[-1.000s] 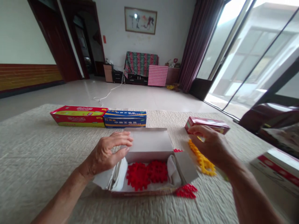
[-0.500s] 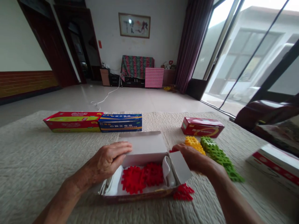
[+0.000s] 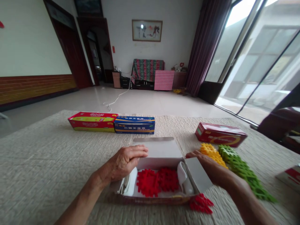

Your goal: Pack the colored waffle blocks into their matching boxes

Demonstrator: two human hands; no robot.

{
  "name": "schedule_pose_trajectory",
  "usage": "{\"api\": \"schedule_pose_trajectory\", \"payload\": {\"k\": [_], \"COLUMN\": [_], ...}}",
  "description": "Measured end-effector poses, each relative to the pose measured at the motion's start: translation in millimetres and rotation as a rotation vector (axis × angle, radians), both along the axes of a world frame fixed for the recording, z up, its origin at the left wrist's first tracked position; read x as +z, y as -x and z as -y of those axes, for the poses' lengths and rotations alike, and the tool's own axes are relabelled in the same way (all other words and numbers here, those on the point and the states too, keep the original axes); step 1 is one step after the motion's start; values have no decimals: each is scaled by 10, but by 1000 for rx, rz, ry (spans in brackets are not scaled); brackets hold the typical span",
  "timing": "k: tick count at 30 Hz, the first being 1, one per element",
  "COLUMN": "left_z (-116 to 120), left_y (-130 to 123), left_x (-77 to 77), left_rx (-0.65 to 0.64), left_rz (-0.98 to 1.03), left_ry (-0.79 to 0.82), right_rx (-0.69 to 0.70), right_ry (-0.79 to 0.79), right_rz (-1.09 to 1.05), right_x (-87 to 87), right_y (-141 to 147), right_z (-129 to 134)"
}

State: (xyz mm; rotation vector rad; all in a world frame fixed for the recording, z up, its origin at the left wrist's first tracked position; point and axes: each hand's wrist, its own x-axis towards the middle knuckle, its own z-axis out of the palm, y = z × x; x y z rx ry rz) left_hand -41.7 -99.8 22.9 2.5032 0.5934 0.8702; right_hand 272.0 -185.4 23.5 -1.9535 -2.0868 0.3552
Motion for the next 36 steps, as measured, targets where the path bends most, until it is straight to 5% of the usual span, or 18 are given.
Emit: {"api": "schedule_pose_trajectory", "payload": {"k": [5,9,14,20,28,36], "left_z": [-6,2,-6,-8,11,3], "left_y": [43,22,-4,-10,-24,-23], "left_x": [51,57,10,-7,34,8], "left_rx": [27,17,9,-3,2,6], "left_rz": [6,67,99,105,100,113], "left_ry": [22,84,121,111,114,124], "right_rx": [-16,-138,-39,251,230,176], "right_ry": [-25,-306,-546,-211,-83,-226], "right_rz": [69,138,10,-140,-24,16], "right_x": [-64,113,495,501,399,453], "right_y": [-191,-314,174,815,750,549], "right_z": [-34,-39,122,261,278,237]}}
